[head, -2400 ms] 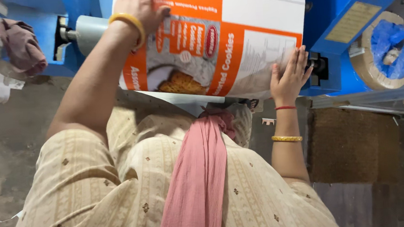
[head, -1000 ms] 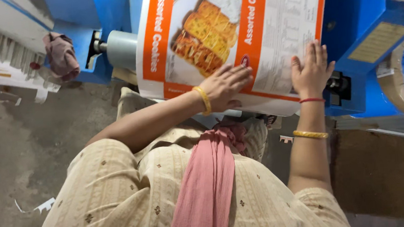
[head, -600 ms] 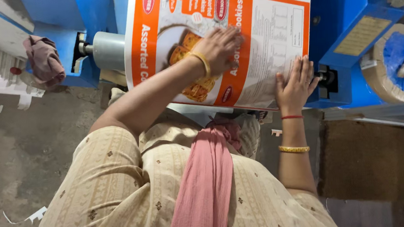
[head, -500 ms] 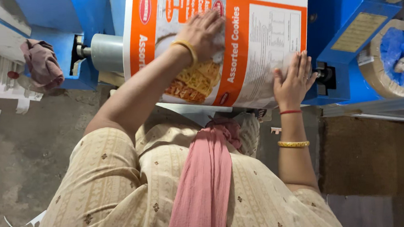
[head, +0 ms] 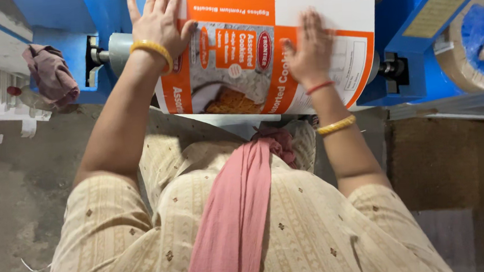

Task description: The person wraps a large rectangular box with a printed label using a blue wrapping machine. They manually guide the label around the box, smoothing it with their hands to ensure it adheres properly to the surface.

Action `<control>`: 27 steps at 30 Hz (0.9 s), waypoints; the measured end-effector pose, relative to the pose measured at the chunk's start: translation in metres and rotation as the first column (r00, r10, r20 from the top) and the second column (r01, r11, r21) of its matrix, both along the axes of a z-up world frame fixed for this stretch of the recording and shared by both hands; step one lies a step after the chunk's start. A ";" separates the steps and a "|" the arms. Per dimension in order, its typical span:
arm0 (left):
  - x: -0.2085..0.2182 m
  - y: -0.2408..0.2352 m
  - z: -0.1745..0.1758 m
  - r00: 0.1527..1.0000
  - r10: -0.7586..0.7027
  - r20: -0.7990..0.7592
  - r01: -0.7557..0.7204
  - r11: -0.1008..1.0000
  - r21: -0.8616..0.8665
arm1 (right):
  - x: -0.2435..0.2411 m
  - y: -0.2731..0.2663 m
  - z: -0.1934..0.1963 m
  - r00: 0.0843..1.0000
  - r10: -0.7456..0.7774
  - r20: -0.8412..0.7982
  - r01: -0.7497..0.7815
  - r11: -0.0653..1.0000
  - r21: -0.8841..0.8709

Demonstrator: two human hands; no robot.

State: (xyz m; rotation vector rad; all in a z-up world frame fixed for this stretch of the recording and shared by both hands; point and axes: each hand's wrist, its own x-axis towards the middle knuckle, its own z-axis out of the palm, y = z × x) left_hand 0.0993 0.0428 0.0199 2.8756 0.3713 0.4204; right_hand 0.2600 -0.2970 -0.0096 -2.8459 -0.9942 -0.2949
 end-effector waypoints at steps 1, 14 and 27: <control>-0.006 -0.002 -0.006 1.000 0.002 0.007 -0.002 1.000 0.006 | -0.010 0.021 0.002 0.999 0.038 -0.021 -0.039 0.999 -0.034; -0.081 -0.034 -0.019 0.999 0.011 -0.049 -0.014 0.998 -0.058 | -0.024 0.108 0.015 0.969 0.247 -0.012 -0.246 0.956 -0.159; -0.057 -0.069 -0.021 0.996 -0.070 0.052 0.074 0.994 -0.075 | 0.051 -0.073 0.024 0.968 -0.245 -0.055 0.241 0.968 -0.073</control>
